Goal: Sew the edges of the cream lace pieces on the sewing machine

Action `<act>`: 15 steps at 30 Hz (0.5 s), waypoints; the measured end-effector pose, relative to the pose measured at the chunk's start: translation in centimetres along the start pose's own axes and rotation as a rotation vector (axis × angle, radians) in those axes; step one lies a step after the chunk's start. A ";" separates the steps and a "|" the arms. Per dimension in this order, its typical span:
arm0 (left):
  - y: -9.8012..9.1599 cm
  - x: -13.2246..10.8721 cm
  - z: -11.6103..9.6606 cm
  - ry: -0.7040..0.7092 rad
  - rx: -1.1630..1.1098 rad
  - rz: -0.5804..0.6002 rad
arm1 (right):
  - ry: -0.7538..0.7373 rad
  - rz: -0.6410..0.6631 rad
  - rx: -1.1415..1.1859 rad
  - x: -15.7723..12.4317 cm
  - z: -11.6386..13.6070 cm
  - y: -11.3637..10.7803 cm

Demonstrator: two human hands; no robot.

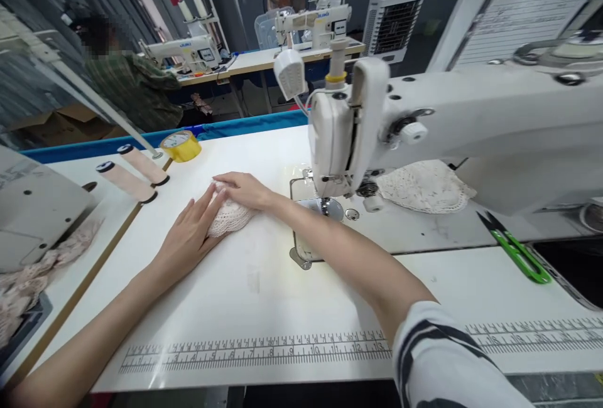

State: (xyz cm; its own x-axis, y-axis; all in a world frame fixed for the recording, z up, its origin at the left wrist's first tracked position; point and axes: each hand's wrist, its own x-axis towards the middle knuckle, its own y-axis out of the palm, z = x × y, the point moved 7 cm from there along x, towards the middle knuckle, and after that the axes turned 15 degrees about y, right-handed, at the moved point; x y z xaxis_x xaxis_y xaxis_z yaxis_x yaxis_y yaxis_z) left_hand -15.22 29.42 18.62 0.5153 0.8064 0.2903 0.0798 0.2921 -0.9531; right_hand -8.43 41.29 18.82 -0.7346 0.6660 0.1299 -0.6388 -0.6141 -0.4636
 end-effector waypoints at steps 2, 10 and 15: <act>-0.1 -0.3 -0.4 0.021 -0.044 0.041 | 0.006 -0.029 -0.040 -0.8 0.3 0.4; 0.8 -2.8 1.5 0.131 -0.045 -0.024 | 0.059 -0.125 -0.236 -2.1 2.0 1.1; -0.9 -2.3 0.4 0.147 -0.065 -0.096 | -0.118 -0.147 -0.501 -13.1 3.8 -1.0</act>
State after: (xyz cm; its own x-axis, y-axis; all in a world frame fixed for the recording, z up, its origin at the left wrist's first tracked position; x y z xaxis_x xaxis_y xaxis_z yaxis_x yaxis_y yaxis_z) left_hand -16.77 27.49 18.88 0.6218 0.6910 0.3686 0.1873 0.3259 -0.9267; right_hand 0.91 31.59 20.87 -0.6848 0.6597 0.3096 -0.5706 -0.2212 -0.7909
